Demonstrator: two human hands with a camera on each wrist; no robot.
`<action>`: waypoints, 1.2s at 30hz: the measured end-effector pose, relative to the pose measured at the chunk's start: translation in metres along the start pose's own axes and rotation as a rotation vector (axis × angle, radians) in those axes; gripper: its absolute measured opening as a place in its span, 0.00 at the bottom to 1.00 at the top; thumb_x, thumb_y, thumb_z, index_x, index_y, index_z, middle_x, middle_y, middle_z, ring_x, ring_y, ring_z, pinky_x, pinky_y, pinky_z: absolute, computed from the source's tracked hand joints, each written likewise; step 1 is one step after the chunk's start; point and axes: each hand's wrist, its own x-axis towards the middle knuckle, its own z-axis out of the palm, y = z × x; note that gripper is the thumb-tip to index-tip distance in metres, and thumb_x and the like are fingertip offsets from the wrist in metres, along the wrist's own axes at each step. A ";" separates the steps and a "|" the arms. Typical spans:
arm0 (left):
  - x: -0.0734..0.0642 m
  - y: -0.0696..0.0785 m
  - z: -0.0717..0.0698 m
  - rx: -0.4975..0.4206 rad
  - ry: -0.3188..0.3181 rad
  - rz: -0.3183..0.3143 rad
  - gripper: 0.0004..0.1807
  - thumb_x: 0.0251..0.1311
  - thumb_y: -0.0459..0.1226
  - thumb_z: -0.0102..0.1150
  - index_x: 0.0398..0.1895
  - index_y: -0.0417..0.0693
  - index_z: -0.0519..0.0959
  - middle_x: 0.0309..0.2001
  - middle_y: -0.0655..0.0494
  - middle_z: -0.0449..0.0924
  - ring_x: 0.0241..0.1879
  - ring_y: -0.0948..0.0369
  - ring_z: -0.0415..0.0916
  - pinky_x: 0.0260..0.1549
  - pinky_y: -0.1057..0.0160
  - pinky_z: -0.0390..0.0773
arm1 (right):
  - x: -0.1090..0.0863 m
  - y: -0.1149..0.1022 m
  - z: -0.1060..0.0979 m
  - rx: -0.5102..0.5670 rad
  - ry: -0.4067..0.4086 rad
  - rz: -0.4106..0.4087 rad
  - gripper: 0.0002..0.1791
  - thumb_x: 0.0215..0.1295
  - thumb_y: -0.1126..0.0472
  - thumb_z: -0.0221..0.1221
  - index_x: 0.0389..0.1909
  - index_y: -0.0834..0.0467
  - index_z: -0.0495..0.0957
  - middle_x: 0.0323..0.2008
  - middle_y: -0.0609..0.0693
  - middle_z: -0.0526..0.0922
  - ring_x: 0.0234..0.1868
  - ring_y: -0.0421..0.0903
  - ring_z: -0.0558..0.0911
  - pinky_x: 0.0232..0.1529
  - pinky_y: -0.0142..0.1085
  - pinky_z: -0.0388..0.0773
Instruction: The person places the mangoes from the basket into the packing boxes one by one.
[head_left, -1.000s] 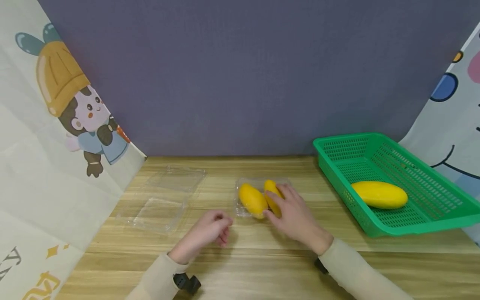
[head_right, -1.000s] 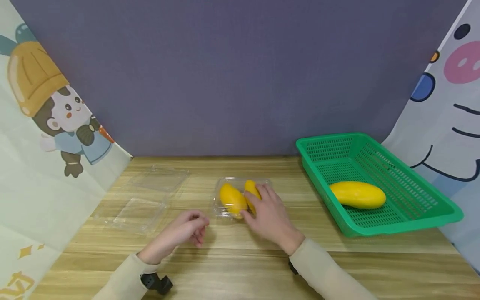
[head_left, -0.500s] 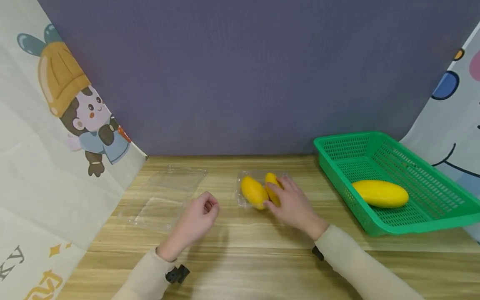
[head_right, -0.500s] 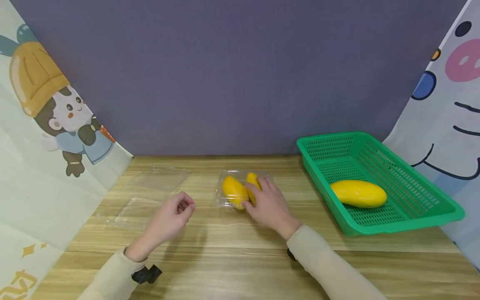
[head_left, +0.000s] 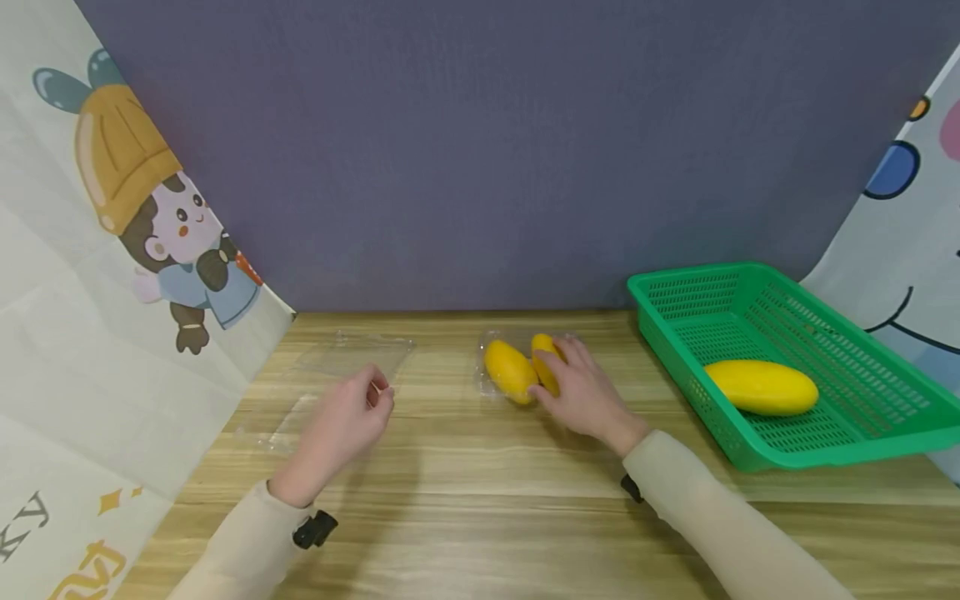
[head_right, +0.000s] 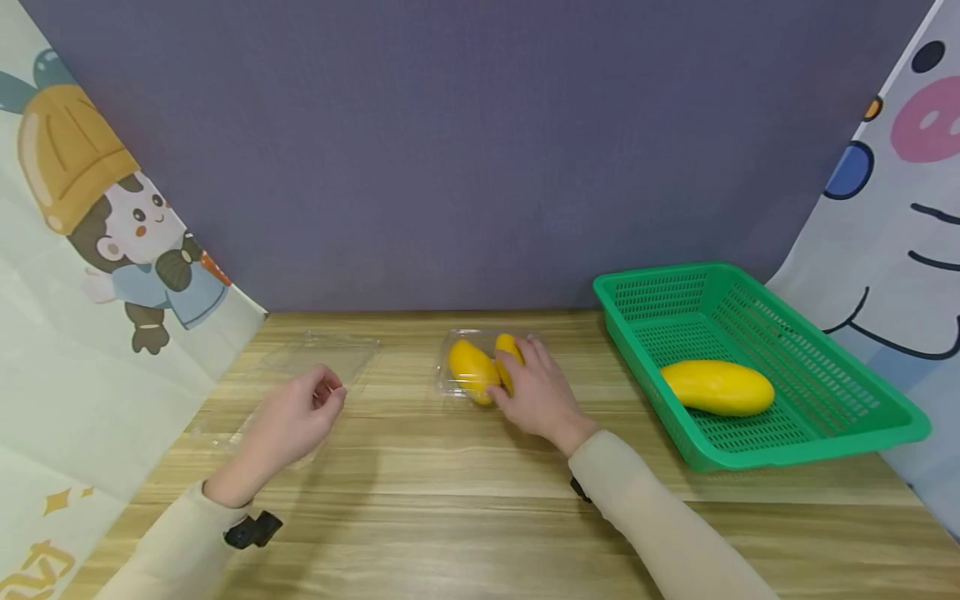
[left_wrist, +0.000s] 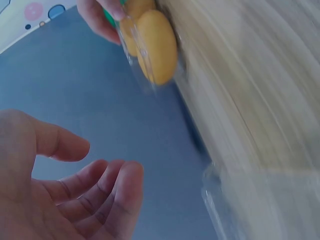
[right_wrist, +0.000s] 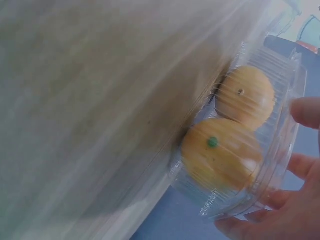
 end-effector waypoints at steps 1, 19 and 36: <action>0.000 -0.002 -0.002 0.013 0.006 0.002 0.05 0.68 0.35 0.54 0.37 0.43 0.78 0.27 0.54 0.76 0.22 0.60 0.70 0.23 0.60 0.72 | 0.001 0.001 0.000 0.003 -0.003 0.005 0.33 0.70 0.46 0.62 0.68 0.62 0.72 0.72 0.68 0.62 0.75 0.70 0.56 0.73 0.64 0.55; 0.000 -0.044 -0.037 0.207 0.030 0.022 0.07 0.67 0.36 0.54 0.37 0.40 0.78 0.31 0.49 0.78 0.25 0.56 0.72 0.23 0.55 0.74 | 0.023 0.008 -0.003 0.033 -0.086 0.057 0.34 0.72 0.45 0.60 0.71 0.60 0.69 0.75 0.67 0.58 0.76 0.69 0.51 0.72 0.66 0.55; 0.005 -0.102 -0.051 0.500 0.112 0.055 0.10 0.60 0.33 0.56 0.35 0.31 0.73 0.30 0.37 0.73 0.29 0.37 0.74 0.23 0.36 0.77 | 0.034 0.019 -0.004 0.031 -0.099 0.076 0.35 0.72 0.46 0.60 0.71 0.61 0.68 0.75 0.68 0.57 0.76 0.69 0.52 0.74 0.64 0.51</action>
